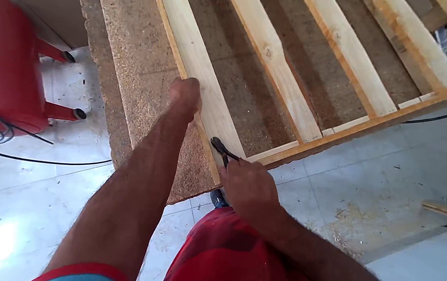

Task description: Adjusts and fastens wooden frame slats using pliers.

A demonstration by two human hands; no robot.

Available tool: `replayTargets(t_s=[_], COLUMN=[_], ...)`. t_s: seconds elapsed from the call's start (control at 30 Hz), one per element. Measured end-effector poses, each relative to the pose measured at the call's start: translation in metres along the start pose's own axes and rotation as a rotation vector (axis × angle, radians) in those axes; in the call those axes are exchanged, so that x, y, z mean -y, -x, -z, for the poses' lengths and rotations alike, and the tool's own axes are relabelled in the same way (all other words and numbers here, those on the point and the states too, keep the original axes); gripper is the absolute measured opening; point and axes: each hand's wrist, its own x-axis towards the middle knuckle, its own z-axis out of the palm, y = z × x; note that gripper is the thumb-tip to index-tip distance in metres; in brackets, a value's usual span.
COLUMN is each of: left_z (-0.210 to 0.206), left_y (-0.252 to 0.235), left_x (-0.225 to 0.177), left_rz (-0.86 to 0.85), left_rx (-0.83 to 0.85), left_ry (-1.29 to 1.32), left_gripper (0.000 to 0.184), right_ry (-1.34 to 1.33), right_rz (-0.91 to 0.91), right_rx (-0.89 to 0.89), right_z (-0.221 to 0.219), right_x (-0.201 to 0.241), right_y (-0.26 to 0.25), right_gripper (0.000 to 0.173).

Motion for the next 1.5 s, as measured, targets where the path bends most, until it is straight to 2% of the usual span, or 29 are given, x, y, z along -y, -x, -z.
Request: replayTargets(t_s=[0.2,0.37,0.53,0.73,0.87,1.03,1.17,1.33,1.47,1.5], left_z=[0.005,0.001,0.003,0.002,0.002,0.002,0.004,0.001,0.004,0.004], left_y=[-0.005,-0.008,-0.006,-0.01,-0.011,-0.009,-0.005,-0.005,-0.009,-0.007], left_x=[-0.003,0.0,-0.006,-0.001,-0.002,0.003,0.0,0.002,0.003,0.004], left_rz=[-0.013,-0.026,-0.021,-0.072,-0.056,-0.086,-0.056,-0.062,-0.054,-0.049], left_rx=[-0.035,-0.026,-0.043,-0.009,-0.033,-0.016,-0.025,-0.02,-0.023,-0.021], left_ry=[-0.064,-0.011,-0.051,-0.02,-0.042,-0.004,-0.04,-0.017,-0.034,-0.049], left_gripper=[0.03,0.028,0.03,0.029,0.031,0.03,0.03,0.03,0.032,0.033], right_ry=[0.01,-0.015,-0.025,-0.01,-0.032,-0.035,-0.035,-0.05,-0.058,-0.061], right_rz=[-0.059,-0.025,-0.094,-0.053,-0.12,-0.056,-0.132,-0.056,-0.128,-0.134], right_rx=[0.034,-0.018,0.08,0.042,0.145,-0.021,0.117,0.019,0.149,0.132], right_z=[0.007,-0.003,0.013,0.007,0.015,0.0,0.011,0.004,0.017,0.014], right_x=[0.012,0.007,0.014,0.01,0.016,0.008,0.014,0.005,0.011,0.012], right_y=[-0.023,-0.002,-0.025,-0.003,-0.027,-0.001,-0.022,-0.003,-0.025,-0.026], right_gripper=[0.037,0.035,0.037,0.037,0.04,0.037,0.04,0.036,0.039,0.039])
